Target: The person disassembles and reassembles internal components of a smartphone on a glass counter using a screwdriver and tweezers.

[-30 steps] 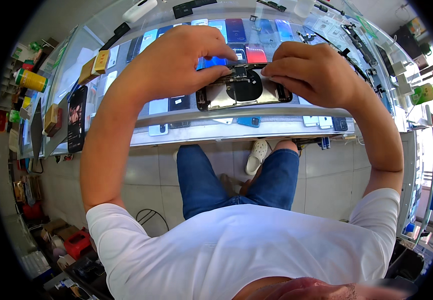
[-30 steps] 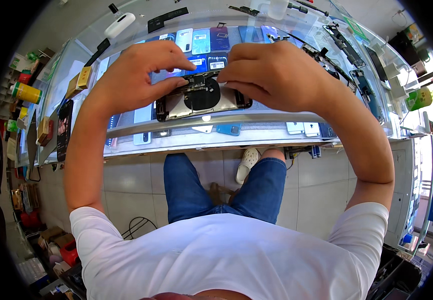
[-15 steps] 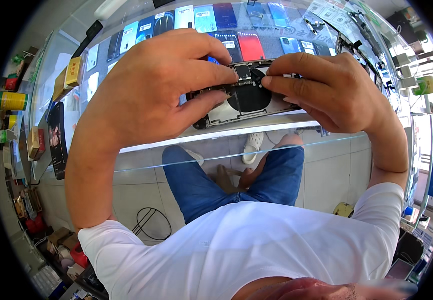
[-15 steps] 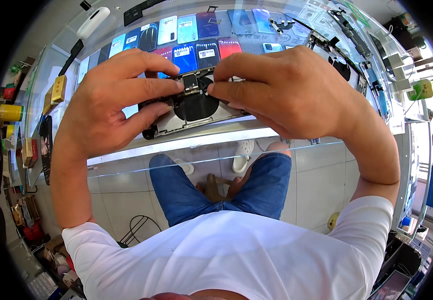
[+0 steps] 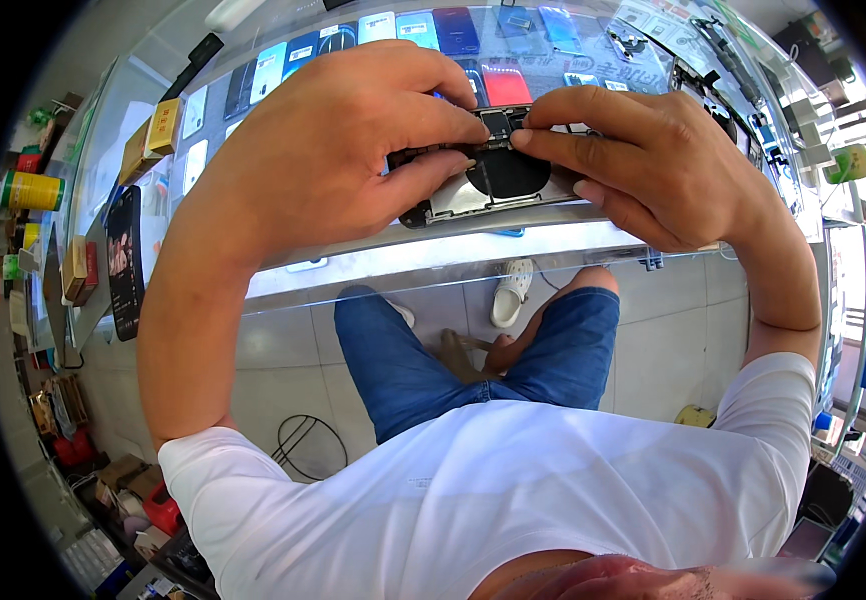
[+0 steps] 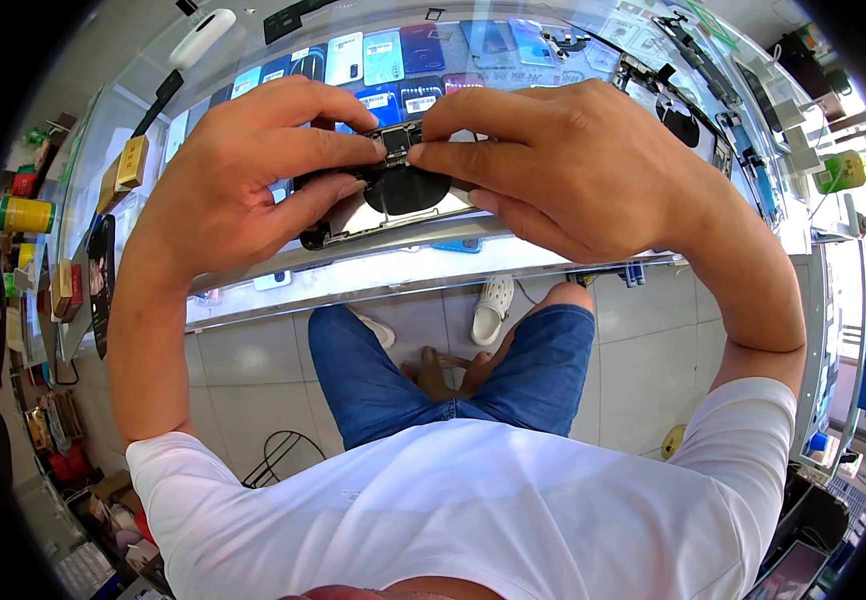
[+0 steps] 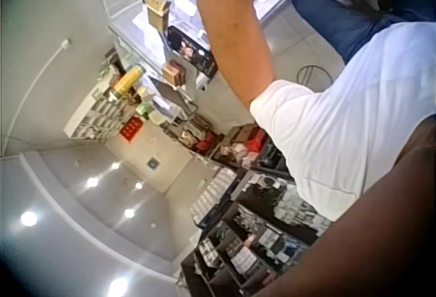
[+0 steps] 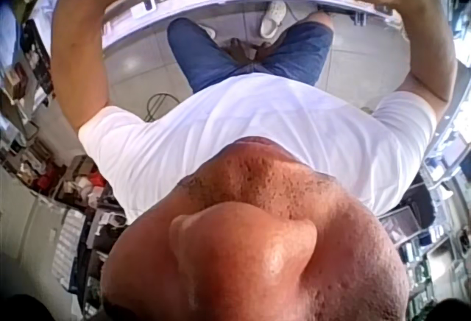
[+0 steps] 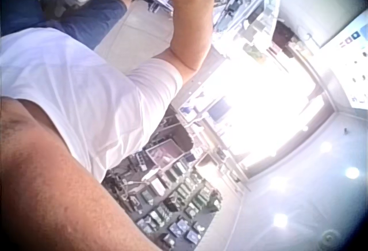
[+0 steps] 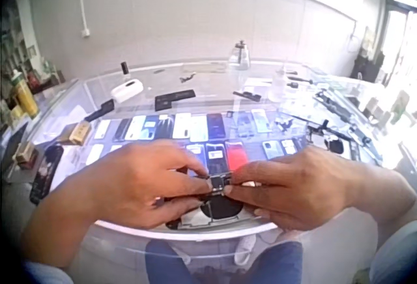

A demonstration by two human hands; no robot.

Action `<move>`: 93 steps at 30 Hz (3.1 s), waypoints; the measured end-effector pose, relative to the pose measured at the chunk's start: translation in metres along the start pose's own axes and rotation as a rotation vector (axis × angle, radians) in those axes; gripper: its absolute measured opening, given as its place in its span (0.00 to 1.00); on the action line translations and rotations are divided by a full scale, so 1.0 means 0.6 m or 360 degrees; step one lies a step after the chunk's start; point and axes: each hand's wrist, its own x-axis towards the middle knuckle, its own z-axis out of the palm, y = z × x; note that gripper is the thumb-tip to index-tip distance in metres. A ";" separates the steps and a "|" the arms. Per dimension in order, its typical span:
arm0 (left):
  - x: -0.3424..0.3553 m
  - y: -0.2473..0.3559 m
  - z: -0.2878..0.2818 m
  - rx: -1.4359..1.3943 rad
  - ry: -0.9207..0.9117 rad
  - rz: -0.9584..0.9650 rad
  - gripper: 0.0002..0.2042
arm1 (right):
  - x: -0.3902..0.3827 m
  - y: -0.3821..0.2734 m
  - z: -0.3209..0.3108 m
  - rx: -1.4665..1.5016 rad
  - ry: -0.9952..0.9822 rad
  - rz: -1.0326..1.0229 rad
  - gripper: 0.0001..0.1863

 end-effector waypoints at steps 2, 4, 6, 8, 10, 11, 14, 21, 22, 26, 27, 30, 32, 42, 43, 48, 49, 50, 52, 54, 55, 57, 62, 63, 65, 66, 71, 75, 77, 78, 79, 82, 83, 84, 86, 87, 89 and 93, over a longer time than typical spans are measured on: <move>-0.002 0.000 0.002 0.0029 0.0026 0.0017 0.12 | 0.002 -0.001 0.002 -0.0031 0.0023 -0.0024 0.22; -0.002 0.000 0.002 0.0043 0.0034 0.0027 0.11 | 0.003 -0.001 0.004 -0.0049 0.0034 -0.0027 0.22; -0.001 0.000 0.000 0.0042 0.0023 0.0030 0.11 | 0.003 -0.002 0.005 -0.0065 0.0032 -0.0017 0.22; -0.001 0.001 0.002 0.0049 0.0028 0.0033 0.11 | 0.003 -0.003 0.005 -0.0079 0.0014 -0.0001 0.22; 0.000 0.002 0.002 0.0067 0.0031 0.0043 0.11 | 0.004 -0.005 0.007 -0.0117 0.0030 0.0001 0.22; 0.000 0.002 0.002 0.0081 0.0032 0.0051 0.11 | 0.004 -0.006 0.008 -0.0136 0.0038 0.0001 0.22; 0.001 0.002 0.004 0.0114 0.0039 0.0075 0.12 | 0.005 -0.012 0.008 -0.0187 0.0030 0.0022 0.22; 0.005 0.007 0.005 0.0207 0.0032 0.0149 0.11 | 0.006 -0.021 0.006 -0.0335 0.0043 0.0009 0.24; 0.004 0.009 0.004 0.0218 0.0027 0.0150 0.11 | 0.008 -0.024 0.003 -0.0355 0.0018 0.0013 0.24; 0.006 0.013 0.004 0.0238 0.0005 0.0152 0.12 | 0.011 -0.029 0.000 -0.0405 -0.0024 0.0017 0.22; 0.008 0.013 0.005 0.0236 -0.0001 0.0152 0.13 | 0.009 -0.028 0.001 -0.0434 -0.0009 -0.0025 0.25; 0.011 0.012 0.006 0.0216 0.0012 0.0140 0.13 | 0.010 -0.025 0.004 -0.0481 0.0003 -0.0089 0.27; 0.010 0.014 0.006 0.0182 0.0009 0.0109 0.13 | 0.016 -0.031 0.003 -0.0463 -0.0039 -0.0035 0.15; 0.010 0.013 0.005 0.0109 0.0014 0.0073 0.14 | 0.002 0.002 0.002 -0.0218 0.0084 -0.0147 0.25; 0.010 0.013 0.005 0.0115 0.0018 0.0074 0.14 | 0.003 0.003 0.001 -0.0214 0.0096 -0.0155 0.24; 0.008 0.012 0.005 0.0140 0.0029 0.0106 0.14 | 0.008 0.001 0.003 -0.0200 0.0079 -0.0162 0.24; 0.008 0.013 0.004 0.0152 0.0023 0.0106 0.14 | 0.008 0.000 0.003 -0.0207 0.0081 -0.0161 0.24; 0.008 0.013 0.004 0.0163 0.0017 0.0106 0.14 | 0.009 -0.001 0.003 -0.0214 0.0082 -0.0159 0.24; 0.009 0.013 0.004 0.0178 0.0011 0.0110 0.14 | 0.009 -0.001 0.005 -0.0205 0.0095 -0.0162 0.24; 0.011 0.012 0.005 0.0186 0.0009 0.0120 0.14 | 0.007 0.000 0.005 -0.0202 0.0091 -0.0151 0.24; 0.011 0.013 0.004 0.0188 0.0017 0.0119 0.14 | 0.008 -0.001 0.005 -0.0200 0.0085 -0.0148 0.23; 0.010 0.015 0.003 0.0190 0.0034 0.0117 0.13 | 0.010 -0.002 0.004 -0.0193 0.0083 -0.0147 0.23; 0.010 0.018 0.004 0.0258 0.0010 0.0154 0.13 | 0.010 -0.004 0.005 -0.0191 0.0105 -0.0132 0.22; 0.010 0.019 0.004 0.0290 0.0011 0.0176 0.13 | 0.009 -0.003 0.005 -0.0185 0.0113 -0.0136 0.23; 0.011 0.019 0.005 0.0303 0.0017 0.0200 0.14 | 0.009 -0.001 0.008 -0.0174 0.0126 -0.0144 0.23; 0.011 0.019 0.006 0.0309 0.0020 0.0212 0.14 | 0.008 -0.002 0.008 -0.0169 0.0122 -0.0135 0.23; 0.011 0.018 0.007 0.0321 0.0021 0.0215 0.13 | 0.008 -0.003 0.010 -0.0180 0.0126 -0.0121 0.23; 0.014 0.021 0.003 0.0294 0.0013 0.0186 0.12 | 0.006 0.007 -0.001 -0.0118 0.0217 -0.0151 0.21; 0.011 0.022 0.000 0.0260 0.0024 0.0129 0.13 | -0.001 0.025 -0.018 -0.0135 0.0366 -0.0151 0.19; 0.011 0.022 -0.003 0.0240 0.0032 0.0103 0.13 | -0.003 0.044 -0.030 -0.0116 0.0557 -0.0171 0.18; 0.009 0.021 -0.003 0.0241 0.0079 0.0069 0.13 | -0.001 0.061 -0.049 -0.0149 0.0569 -0.0181 0.18; 0.004 0.021 -0.009 0.0246 0.0132 -0.0003 0.14 | -0.010 0.050 -0.071 0.0130 0.0403 0.0195 0.12; 0.003 0.024 -0.013 0.0247 0.0092 -0.0010 0.14 | -0.010 0.052 -0.070 0.0184 0.0301 0.0213 0.13; 0.004 0.026 -0.016 0.0250 0.0053 -0.0017 0.14 | -0.010 0.055 -0.068 0.0238 0.0199 0.0230 0.13; 0.005 0.025 -0.016 0.0222 0.0035 -0.0016 0.14 | -0.011 0.062 -0.049 0.0271 0.0296 0.0022 0.15; 0.005 0.025 -0.015 0.0209 0.0027 -0.0016 0.15 | -0.014 0.061 -0.043 0.0194 0.0271 0.0010 0.16; 0.006 0.028 -0.012 0.0145 -0.0007 -0.0062 0.15 | -0.015 0.060 -0.039 0.0180 0.0210 -0.0026 0.17; 0.016 0.032 0.000 0.0052 -0.0009 -0.0053 0.15 | -0.015 0.065 -0.020 0.0159 0.0216 -0.0082 0.13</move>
